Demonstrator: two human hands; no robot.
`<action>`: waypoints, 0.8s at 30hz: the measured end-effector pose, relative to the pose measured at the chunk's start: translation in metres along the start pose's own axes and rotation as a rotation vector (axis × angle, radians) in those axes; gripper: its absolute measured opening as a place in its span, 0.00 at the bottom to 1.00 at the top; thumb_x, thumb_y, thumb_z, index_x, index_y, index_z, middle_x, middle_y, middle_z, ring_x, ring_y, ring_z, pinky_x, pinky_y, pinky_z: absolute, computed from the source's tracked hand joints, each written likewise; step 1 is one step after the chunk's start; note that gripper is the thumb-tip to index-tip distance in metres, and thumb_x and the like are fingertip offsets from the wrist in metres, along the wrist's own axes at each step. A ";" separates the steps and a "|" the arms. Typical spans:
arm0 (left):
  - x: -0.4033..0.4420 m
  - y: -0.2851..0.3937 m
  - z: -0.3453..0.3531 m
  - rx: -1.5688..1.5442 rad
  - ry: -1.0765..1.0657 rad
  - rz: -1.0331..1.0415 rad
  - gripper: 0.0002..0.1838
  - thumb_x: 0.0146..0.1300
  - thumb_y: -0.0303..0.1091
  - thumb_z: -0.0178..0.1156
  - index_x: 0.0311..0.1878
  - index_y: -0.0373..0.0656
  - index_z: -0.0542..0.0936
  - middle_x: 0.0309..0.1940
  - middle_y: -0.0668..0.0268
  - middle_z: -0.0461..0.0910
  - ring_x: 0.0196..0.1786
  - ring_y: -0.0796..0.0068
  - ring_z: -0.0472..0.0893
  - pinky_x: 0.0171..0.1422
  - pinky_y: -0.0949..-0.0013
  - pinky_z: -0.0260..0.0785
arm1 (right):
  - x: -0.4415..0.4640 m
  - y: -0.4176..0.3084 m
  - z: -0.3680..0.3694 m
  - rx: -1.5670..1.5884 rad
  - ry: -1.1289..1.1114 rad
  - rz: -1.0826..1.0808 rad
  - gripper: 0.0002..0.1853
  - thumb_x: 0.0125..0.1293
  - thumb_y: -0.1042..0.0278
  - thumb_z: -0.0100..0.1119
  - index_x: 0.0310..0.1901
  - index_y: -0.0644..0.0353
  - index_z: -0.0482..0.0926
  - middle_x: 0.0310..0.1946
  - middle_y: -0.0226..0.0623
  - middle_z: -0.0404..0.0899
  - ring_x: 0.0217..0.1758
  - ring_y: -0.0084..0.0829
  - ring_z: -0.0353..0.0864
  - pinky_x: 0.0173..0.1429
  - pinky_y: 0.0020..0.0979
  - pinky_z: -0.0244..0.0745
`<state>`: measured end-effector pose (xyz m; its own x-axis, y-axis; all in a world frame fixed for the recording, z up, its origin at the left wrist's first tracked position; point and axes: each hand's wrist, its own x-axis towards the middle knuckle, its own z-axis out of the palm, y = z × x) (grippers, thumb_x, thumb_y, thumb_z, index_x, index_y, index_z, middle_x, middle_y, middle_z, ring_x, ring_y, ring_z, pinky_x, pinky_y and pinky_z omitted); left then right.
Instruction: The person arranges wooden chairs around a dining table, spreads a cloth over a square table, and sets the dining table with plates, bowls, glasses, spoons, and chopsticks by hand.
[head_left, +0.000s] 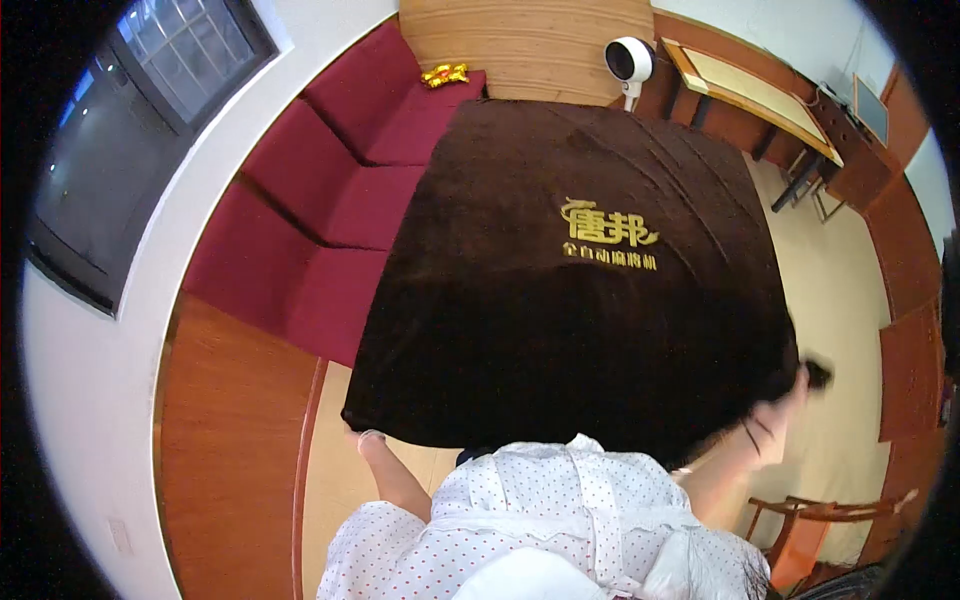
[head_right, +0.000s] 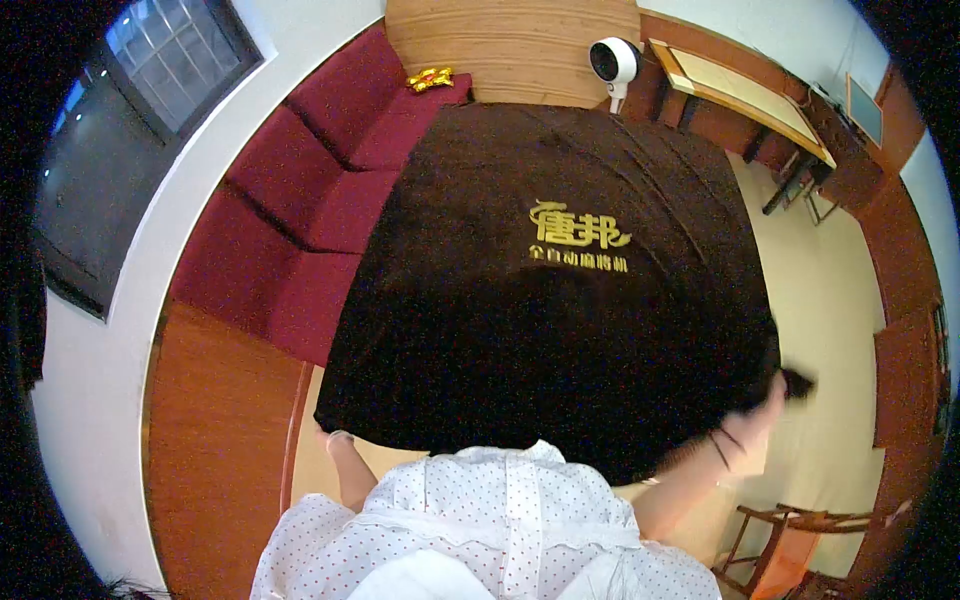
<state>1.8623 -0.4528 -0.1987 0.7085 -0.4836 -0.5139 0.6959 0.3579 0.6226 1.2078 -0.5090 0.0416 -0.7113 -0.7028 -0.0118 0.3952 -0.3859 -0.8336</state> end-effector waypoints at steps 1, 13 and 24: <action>-0.020 0.010 0.017 -0.180 -0.001 0.027 0.24 0.53 0.45 0.49 0.48 0.38 0.70 0.46 0.59 0.72 0.48 0.60 0.71 0.56 0.60 0.61 | -0.014 0.023 0.034 -0.270 -0.176 -0.116 0.13 0.58 0.68 0.46 0.43 0.64 0.71 0.40 0.39 0.74 0.42 0.32 0.72 0.48 0.29 0.67; -0.122 0.024 0.107 -0.235 -0.815 -0.227 0.23 0.55 0.39 0.47 0.53 0.37 0.66 0.52 0.57 0.66 0.55 0.63 0.65 0.62 0.61 0.54 | -0.203 0.084 0.078 -0.545 -1.638 0.516 0.15 0.59 0.67 0.49 0.44 0.68 0.71 0.36 0.39 0.77 0.36 0.23 0.72 0.44 0.25 0.67; -0.312 -0.099 0.085 0.974 -2.546 -1.060 0.06 0.47 0.31 0.56 0.22 0.41 0.70 0.23 0.75 0.72 0.30 0.82 0.67 0.36 0.77 0.61 | -0.243 0.142 -0.036 -0.899 -0.422 0.894 0.14 0.57 0.67 0.50 0.43 0.64 0.73 0.35 0.38 0.77 0.38 0.26 0.73 0.45 0.27 0.67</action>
<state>1.5623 -0.4058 -0.0498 -0.9836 0.1742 -0.0465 -0.0697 -0.1292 0.9892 1.4161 -0.3713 -0.0940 -0.1130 -0.6983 -0.7068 -0.0060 0.7118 -0.7024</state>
